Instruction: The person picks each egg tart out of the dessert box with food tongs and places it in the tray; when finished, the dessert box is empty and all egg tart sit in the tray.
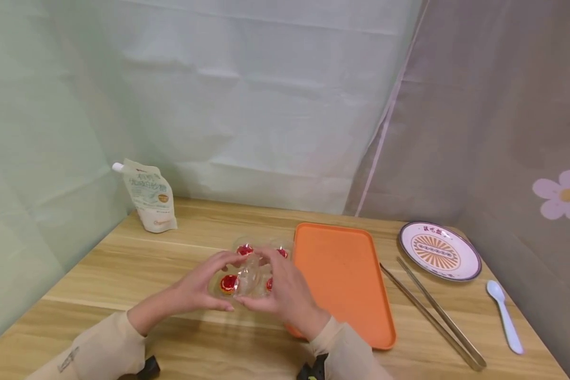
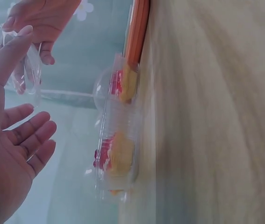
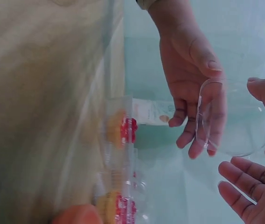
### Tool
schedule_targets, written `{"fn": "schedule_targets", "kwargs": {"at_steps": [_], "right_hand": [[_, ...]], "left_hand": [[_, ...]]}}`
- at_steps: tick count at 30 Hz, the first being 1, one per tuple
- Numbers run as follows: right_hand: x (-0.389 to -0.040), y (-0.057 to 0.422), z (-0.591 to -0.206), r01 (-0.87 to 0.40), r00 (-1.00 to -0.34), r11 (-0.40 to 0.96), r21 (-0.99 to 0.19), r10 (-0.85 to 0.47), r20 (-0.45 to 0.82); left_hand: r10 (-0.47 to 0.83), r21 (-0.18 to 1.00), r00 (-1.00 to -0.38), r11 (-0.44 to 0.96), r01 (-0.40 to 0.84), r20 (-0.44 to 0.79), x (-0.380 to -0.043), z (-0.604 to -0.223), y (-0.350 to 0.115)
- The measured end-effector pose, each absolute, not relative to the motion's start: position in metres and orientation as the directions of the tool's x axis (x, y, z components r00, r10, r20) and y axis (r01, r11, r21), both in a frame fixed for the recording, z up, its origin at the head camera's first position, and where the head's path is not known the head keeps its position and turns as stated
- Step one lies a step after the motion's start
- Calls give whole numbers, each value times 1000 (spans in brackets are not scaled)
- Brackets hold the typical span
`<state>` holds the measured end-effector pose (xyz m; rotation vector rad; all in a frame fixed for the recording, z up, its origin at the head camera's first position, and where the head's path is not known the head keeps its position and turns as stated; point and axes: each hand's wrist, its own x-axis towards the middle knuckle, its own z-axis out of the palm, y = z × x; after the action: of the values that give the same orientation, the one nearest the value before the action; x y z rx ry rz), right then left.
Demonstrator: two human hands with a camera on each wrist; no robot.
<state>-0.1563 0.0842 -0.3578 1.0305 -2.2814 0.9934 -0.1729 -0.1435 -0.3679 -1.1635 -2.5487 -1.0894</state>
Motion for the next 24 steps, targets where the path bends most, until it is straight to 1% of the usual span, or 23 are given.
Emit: {"fn": "schedule_targets", "kwargs": {"at_steps": [3, 7, 10, 15, 17, 21, 24], "right_hand": [[-153, 86, -361, -770, -637, 425, -477, -457, 621], [-149, 90, -365, -744, -668, 425, -516, -445, 596], [-146, 93, -367, -742, -669, 447, -500, -443, 596], [-141, 95, -372, -759, -649, 454, -467, -473, 596], [-139, 95, -374, -755, -654, 457, -470, -482, 583], [-135, 92, -380, -731, -682, 504, -460, -507, 527], [-132, 88, -382, -697, -717, 558, -452, -528, 455]], "left_hand": [[614, 569, -692, 434, 698, 380, -172, -368, -142], [622, 563, -700, 457, 689, 352, -169, -366, -143], [627, 542, -703, 482, 688, 335, -166, -364, -145], [645, 505, -710, 529, 682, 283, -160, -361, -152], [655, 490, -711, 546, 680, 257, -158, -360, -154], [677, 436, -707, 583, 685, 205, -156, -358, -160], [689, 393, -707, 612, 686, 161, -154, -358, -165]]}}
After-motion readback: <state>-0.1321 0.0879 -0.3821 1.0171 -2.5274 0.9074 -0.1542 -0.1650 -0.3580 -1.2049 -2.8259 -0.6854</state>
